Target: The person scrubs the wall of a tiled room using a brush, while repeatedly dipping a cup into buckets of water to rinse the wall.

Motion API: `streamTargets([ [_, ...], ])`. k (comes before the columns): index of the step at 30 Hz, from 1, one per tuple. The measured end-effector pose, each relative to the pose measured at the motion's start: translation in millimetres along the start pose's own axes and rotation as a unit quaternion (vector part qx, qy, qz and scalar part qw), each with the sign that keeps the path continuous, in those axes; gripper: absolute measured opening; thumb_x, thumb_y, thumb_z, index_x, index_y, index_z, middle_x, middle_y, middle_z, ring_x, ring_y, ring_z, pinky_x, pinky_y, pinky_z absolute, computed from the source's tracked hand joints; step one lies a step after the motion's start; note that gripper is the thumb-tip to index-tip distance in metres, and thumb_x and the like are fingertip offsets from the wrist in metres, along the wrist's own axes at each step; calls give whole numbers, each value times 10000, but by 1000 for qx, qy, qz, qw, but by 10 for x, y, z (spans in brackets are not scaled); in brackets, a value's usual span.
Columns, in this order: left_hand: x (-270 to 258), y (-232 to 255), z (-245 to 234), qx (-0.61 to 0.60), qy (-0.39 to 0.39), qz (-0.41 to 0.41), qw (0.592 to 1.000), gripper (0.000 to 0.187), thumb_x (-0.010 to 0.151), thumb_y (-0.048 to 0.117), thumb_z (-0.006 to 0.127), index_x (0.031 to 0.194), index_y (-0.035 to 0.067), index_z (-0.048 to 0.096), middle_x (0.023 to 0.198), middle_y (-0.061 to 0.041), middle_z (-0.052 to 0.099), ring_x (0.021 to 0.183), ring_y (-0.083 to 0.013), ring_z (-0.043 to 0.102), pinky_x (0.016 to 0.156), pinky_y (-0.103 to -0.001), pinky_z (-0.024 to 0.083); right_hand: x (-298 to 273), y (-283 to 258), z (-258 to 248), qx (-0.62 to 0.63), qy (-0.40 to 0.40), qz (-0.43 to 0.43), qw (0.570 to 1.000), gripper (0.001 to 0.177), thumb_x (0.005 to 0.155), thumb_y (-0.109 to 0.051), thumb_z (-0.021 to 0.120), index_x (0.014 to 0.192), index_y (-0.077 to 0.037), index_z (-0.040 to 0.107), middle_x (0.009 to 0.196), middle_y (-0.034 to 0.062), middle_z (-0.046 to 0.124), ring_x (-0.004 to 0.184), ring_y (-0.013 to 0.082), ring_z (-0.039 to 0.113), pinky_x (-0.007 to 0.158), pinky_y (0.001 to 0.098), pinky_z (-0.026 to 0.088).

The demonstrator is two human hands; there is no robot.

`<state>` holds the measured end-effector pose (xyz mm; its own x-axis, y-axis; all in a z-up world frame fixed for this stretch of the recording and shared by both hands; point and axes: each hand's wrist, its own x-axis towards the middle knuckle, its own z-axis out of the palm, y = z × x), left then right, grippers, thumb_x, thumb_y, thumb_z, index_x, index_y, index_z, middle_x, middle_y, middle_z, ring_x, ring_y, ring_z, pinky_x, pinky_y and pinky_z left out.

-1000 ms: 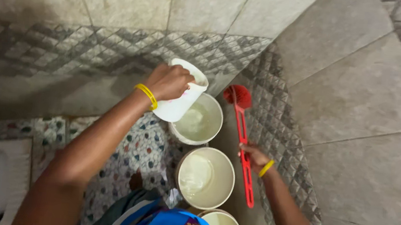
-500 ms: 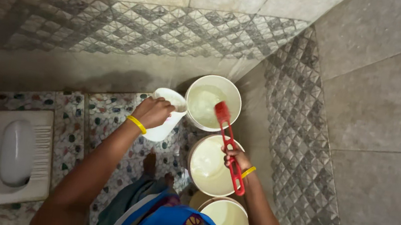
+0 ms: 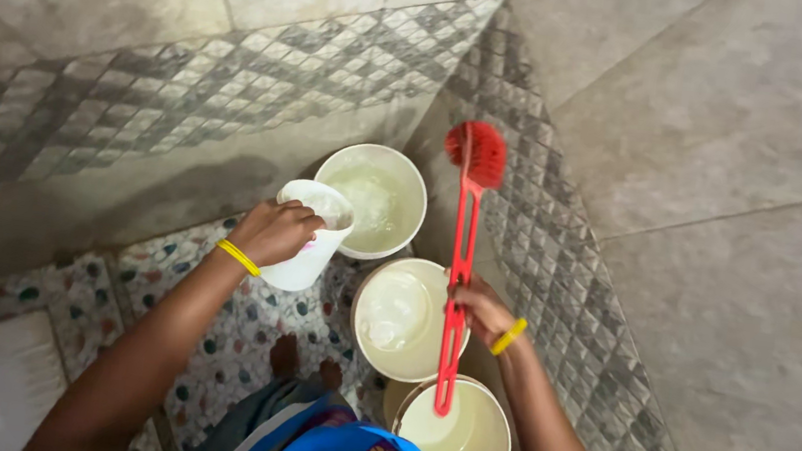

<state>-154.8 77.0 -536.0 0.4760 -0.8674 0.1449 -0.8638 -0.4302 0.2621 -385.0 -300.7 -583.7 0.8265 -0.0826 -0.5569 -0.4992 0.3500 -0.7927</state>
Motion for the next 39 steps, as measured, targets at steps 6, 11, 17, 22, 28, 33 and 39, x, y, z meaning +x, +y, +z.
streamTargets([
  [6,329,65,-57,-33,47,40,998,191,791,205,748,963,125,730,938,-44,749,958,-251,712,735,-422,589,190,-169,-379,-163,131,-3,978,363,946,-226,762,1146,33,606,879,90,557,607,152,539,478,299,447],
  [11,388,59,47,-29,31,63,997,143,830,204,730,958,139,733,948,-43,748,956,-252,711,728,-425,587,-565,-434,12,216,-121,-105,963,367,1025,-84,710,1327,-99,502,991,-17,570,661,88,571,524,259,462],
  [17,506,-6,148,-38,-37,105,993,180,833,229,725,981,127,741,987,-72,756,987,-274,718,797,-436,584,-655,-385,373,-16,74,-84,994,558,888,-79,650,1426,-91,499,924,-1,564,692,96,556,550,249,499],
  [22,1178,172,-117,-27,-209,101,972,319,845,274,691,1153,212,745,1085,-138,741,1001,-322,713,846,-473,555,-671,-539,180,-159,97,-33,982,333,1043,-140,598,1308,5,456,837,3,485,625,100,476,482,262,465],
  [28,2397,852,-1335,-25,-41,205,978,408,858,193,551,1189,328,746,1057,-116,737,952,-331,721,730,-509,578,-784,-1107,178,-238,135,-19,962,621,925,-108,569,1509,-270,434,680,-62,374,517,74,338,417,241,318],
  [33,2475,999,-1940,-69,220,258,938,143,911,197,686,1032,167,754,965,-44,748,908,-262,722,704,-433,573,-1046,-1562,135,-247,177,-80,949,614,941,-150,568,1519,-298,424,656,-57,397,497,69,362,418,237,350],
  [39,2042,835,-1616,-21,349,215,912,242,800,179,791,1037,140,758,913,-19,686,913,-227,664,783,-389,564,-804,-1052,-261,-87,149,-50,984,579,920,-87,595,1467,-266,524,738,-96,473,517,35,385,415,218,346],
])
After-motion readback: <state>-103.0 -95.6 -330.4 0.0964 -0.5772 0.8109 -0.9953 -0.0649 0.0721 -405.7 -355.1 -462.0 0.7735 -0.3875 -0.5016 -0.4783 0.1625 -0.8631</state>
